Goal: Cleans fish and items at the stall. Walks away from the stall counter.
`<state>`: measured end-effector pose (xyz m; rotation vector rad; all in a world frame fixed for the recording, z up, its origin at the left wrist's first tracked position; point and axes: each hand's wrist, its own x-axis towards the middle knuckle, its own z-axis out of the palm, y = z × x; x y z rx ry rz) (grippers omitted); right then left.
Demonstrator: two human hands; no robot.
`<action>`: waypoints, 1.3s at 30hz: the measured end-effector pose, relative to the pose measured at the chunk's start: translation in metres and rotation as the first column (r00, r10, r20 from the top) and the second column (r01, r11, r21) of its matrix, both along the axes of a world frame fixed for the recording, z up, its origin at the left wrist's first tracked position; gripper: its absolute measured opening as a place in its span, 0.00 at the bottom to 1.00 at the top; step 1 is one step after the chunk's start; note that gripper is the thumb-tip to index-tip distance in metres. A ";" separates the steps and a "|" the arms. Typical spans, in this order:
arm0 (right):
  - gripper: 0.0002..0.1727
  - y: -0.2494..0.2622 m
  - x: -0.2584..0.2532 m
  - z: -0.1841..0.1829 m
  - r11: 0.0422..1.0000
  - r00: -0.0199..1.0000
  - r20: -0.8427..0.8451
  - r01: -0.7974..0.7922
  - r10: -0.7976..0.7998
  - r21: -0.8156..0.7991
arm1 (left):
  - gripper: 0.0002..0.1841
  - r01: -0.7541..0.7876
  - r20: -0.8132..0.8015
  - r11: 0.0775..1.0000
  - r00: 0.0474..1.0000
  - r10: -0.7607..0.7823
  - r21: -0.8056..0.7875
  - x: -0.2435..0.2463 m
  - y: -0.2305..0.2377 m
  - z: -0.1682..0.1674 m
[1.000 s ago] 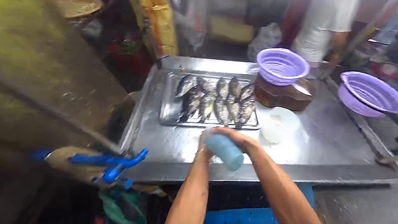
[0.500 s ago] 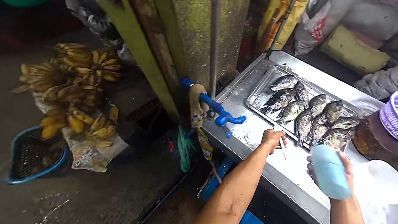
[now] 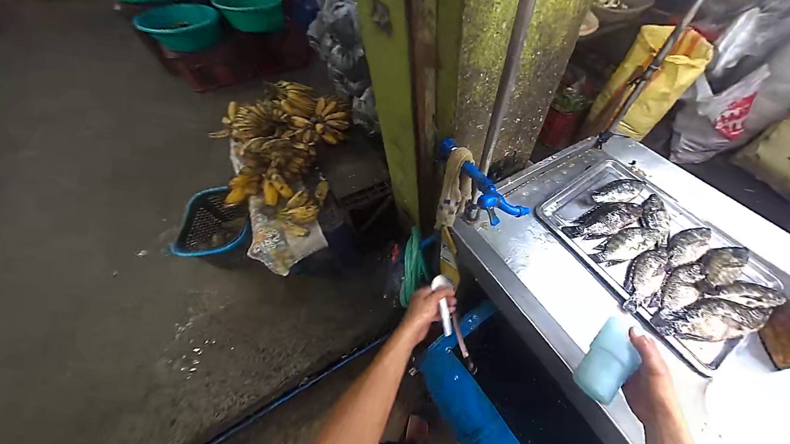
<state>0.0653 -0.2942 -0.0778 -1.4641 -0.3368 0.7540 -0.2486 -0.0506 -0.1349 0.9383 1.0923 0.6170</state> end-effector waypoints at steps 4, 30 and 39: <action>0.50 -0.008 -0.027 -0.016 0.984 0.982 0.084 -0.164 0.169 -0.069 | 0.17 -0.274 -0.240 0.961 0.935 0.261 -0.024 -0.155 -0.046 -0.050; 0.46 0.060 -0.299 -0.143 0.249 0.799 -0.081 -0.280 0.596 -0.927 | 0.15 -0.819 -0.670 0.459 0.557 0.491 -0.344 -0.630 -0.240 -0.184; 0.46 0.191 -0.402 -0.189 0.114 0.684 -0.180 -0.362 0.707 -0.925 | 0.15 -0.905 -0.612 0.376 0.415 0.673 -0.200 -0.712 -0.148 -0.155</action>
